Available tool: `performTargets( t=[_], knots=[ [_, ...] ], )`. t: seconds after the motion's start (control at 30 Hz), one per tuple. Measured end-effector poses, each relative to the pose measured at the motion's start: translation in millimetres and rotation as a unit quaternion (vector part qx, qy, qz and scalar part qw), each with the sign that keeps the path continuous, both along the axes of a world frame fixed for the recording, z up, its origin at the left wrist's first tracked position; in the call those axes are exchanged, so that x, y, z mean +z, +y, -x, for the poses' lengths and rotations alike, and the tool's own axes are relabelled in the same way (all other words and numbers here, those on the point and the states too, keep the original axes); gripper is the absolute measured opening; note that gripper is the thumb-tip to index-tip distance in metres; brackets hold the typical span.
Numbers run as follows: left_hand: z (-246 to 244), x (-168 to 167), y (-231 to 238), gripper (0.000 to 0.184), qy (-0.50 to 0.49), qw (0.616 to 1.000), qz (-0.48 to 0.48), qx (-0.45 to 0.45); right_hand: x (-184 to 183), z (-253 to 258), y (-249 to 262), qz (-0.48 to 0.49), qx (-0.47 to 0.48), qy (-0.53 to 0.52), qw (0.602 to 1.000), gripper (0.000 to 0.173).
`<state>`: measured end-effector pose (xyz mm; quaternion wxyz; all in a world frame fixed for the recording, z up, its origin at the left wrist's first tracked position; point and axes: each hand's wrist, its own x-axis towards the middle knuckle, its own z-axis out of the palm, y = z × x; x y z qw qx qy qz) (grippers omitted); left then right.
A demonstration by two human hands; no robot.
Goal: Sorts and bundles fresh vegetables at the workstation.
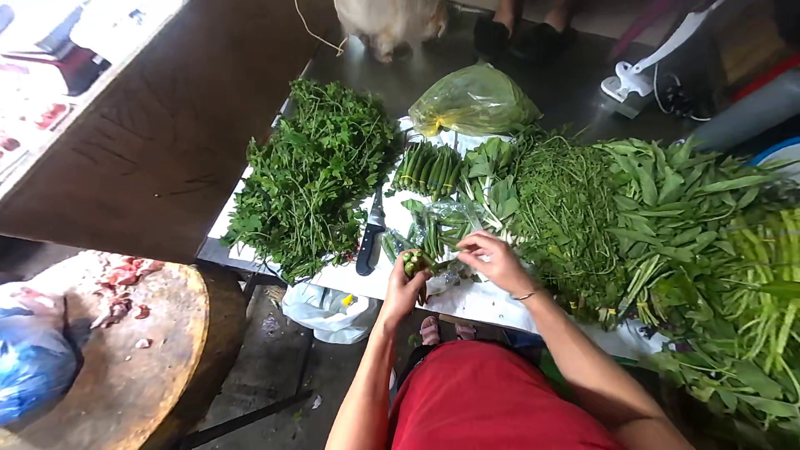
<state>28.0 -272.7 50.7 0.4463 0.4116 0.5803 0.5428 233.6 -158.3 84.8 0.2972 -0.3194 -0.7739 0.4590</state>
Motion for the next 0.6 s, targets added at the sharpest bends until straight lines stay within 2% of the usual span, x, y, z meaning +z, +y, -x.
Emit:
performTargets(
  t=[0.1, 0.2, 0.27, 0.33, 0.43, 0.6],
  knots=[
    [6.1, -2.6, -0.8, 0.03, -0.066, 0.998, -0.007, -0.001, 9.6, -57.1, 20.1, 0.05, -0.021, -0.141, 0.989, 0.02],
    [6.6, 1.4, 2.3, 0.026, -0.16, 0.987, -0.004, 0.003, 10.5, -94.4, 23.2, 0.117, 0.021, -0.383, 0.916, 0.027],
    [4.3, 5.8, 6.8, 0.024, -0.193, 0.981, -0.004, 0.005, -14.2, -101.0, 11.3, 0.118, 0.043, -0.472, 0.872, 0.028],
    [0.9, 8.8, 13.3, 0.022, -0.209, 0.978, -0.007, 0.001, -48.0, -101.5, -5.5, 0.104, 0.018, -0.492, 0.864, 0.028],
    [-4.0, 11.9, 22.2, 0.022, -0.201, 0.979, -0.015, -0.015, -81.5, -101.1, -19.6, 0.072, -0.049, -0.462, 0.882, 0.03],
    [-14.8, 16.6, 30.3, 0.032, -0.154, 0.988, -0.016, -0.025, -79.0, -105.6, -23.4, 0.088, -0.126, -0.445, 0.882, 0.029]
  ],
)
